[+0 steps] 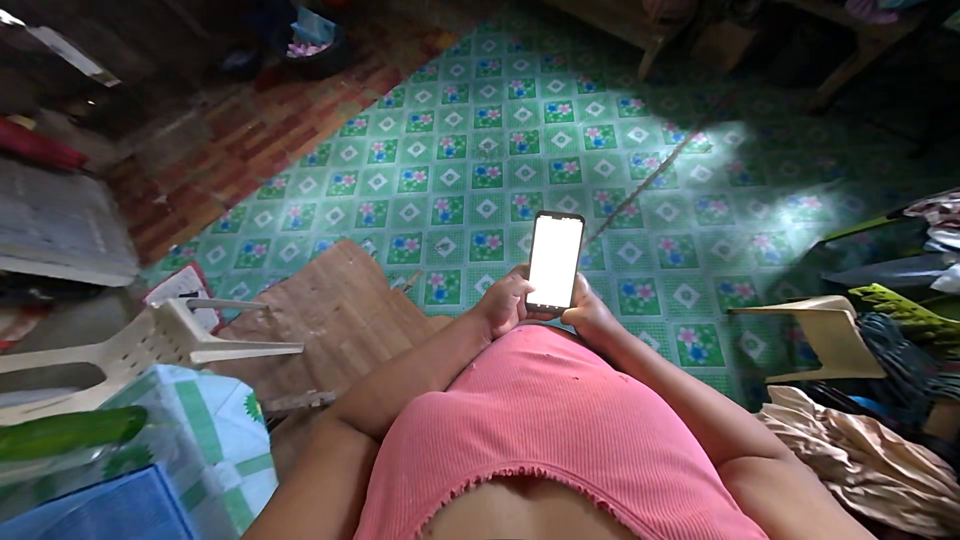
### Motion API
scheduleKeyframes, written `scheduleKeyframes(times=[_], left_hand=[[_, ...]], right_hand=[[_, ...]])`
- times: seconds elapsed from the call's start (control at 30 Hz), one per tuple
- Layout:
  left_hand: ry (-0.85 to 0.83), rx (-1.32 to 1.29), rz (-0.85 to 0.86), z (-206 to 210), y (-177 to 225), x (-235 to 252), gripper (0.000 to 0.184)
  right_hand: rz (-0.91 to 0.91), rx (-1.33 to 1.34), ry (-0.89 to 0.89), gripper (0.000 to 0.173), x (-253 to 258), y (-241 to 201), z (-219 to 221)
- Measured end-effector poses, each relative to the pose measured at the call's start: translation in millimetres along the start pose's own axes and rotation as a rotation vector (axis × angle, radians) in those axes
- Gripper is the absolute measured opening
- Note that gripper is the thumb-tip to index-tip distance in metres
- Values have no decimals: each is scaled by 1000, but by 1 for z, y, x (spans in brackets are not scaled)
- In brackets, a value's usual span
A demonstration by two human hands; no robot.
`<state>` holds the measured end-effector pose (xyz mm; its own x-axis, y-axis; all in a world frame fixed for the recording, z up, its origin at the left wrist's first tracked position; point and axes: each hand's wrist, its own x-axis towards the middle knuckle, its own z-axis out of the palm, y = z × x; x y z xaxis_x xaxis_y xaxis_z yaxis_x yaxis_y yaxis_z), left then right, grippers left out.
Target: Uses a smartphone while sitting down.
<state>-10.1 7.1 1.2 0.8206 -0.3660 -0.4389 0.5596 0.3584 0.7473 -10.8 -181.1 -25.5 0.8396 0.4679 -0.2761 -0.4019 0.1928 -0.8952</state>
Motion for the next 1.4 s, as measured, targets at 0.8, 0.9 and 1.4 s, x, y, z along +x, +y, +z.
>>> scheduleKeyframes(times=[0.8, 0.9, 1.4], left_hand=[[26, -7, -32, 2, 0, 7, 41], [26, -21, -33, 2, 0, 6, 46], [8, -94, -54, 3, 2, 2, 59]], right_hand=[[2, 24, 5, 90, 3, 1, -5], [6, 10, 18, 89, 2, 0, -4], [8, 1, 10, 87, 3, 1, -4]])
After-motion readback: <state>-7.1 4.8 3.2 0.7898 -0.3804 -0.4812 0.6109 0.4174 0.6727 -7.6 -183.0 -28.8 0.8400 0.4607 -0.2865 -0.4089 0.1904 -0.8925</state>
